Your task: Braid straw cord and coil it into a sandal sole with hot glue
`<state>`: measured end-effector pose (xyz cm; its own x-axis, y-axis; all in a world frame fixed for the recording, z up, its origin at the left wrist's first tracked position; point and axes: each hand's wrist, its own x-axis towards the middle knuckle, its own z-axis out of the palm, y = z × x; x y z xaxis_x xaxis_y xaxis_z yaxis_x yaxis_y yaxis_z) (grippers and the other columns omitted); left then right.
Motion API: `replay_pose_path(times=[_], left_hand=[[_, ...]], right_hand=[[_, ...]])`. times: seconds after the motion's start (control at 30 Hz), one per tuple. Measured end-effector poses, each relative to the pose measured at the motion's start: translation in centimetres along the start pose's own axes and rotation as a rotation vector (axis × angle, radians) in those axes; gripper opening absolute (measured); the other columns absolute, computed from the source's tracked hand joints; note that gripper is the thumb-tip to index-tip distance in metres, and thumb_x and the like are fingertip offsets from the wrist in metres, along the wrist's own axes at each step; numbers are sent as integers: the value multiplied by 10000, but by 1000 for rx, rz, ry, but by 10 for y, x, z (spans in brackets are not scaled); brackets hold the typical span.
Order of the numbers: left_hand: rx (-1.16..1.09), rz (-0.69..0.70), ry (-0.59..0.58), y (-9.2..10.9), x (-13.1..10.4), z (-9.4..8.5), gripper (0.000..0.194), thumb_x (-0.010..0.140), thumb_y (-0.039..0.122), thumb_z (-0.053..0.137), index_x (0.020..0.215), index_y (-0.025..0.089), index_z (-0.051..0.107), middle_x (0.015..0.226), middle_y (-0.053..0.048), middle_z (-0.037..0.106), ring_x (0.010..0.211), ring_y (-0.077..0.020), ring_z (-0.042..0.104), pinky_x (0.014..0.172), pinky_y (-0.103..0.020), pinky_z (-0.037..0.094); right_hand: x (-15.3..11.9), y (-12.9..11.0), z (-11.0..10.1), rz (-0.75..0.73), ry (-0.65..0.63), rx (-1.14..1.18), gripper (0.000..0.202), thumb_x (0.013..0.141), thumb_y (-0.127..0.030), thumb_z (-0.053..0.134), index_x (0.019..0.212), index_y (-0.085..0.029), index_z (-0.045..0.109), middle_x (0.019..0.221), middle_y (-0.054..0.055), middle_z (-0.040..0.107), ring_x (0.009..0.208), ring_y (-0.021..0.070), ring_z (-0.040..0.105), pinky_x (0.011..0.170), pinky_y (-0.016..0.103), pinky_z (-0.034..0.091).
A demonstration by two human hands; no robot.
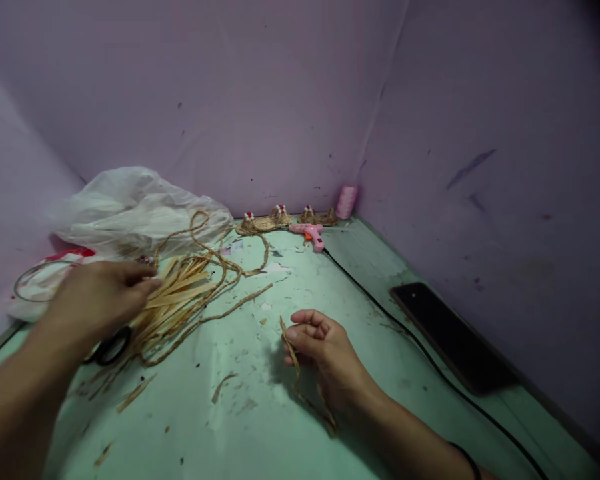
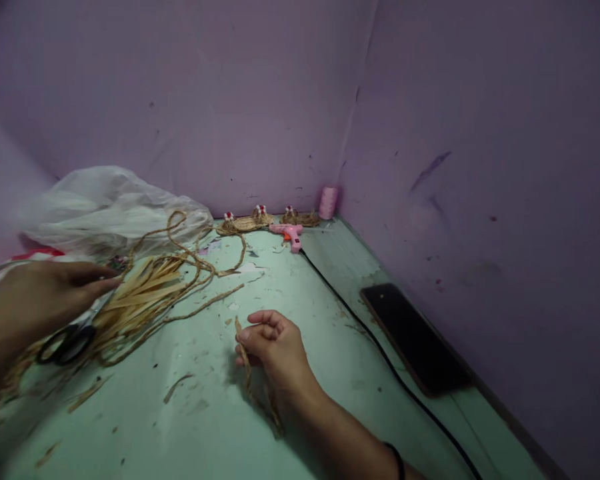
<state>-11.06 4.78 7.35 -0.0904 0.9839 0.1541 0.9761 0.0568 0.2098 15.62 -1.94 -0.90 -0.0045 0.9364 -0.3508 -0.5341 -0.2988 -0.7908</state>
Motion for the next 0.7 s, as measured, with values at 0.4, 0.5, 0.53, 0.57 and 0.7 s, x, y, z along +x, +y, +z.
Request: replay_pose_path(times=[0.4, 0.5, 0.53, 0.57, 0.7], left_hand=[[-576, 675, -358, 87, -52, 62, 234, 843, 178, 445, 794, 158, 673, 741, -37, 655, 703, -123, 594, 676, -221, 432], [-530, 583, -287, 82, -46, 65, 207, 819, 178, 450, 756, 150, 645, 713, -31, 650, 674, -128, 576, 656, -229, 412], [-503, 549, -265, 82, -46, 67, 204, 810, 180, 447, 734, 148, 633, 692, -30, 640, 656, -132, 565, 638, -233, 402], [-481, 522, -244, 81, -47, 69, 202, 803, 182, 443, 711, 148, 619, 668, -29, 626, 637, -135, 551, 619, -236, 391], [-498, 455, -198, 82, -53, 80, 215, 794, 204, 411, 646, 160, 560, 590, -11, 553, 583, -138, 495, 574, -243, 352]], right_hand=[[0, 3, -3, 172, -240, 19, 376, 539, -316, 823, 774, -139, 588, 584, 1, 665, 474, 94, 592, 506, 224, 492], [3, -3, -7, 128, -287, -220, 355, 542, -333, 791, 776, -144, 605, 553, -21, 629, 427, 72, 523, 438, 190, 408], [4, -6, -8, 95, -272, -339, 317, 545, -320, 773, 755, -148, 610, 503, -44, 589, 386, 62, 471, 404, 183, 363], [6, -8, -9, 63, -246, -454, 264, 556, -303, 748, 727, -150, 615, 457, -65, 544, 357, 54, 417, 381, 182, 321], [9, -16, -15, -54, -170, -705, 91, 611, -228, 666, 651, -148, 651, 510, -35, 563, 449, 69, 429, 448, 200, 324]])
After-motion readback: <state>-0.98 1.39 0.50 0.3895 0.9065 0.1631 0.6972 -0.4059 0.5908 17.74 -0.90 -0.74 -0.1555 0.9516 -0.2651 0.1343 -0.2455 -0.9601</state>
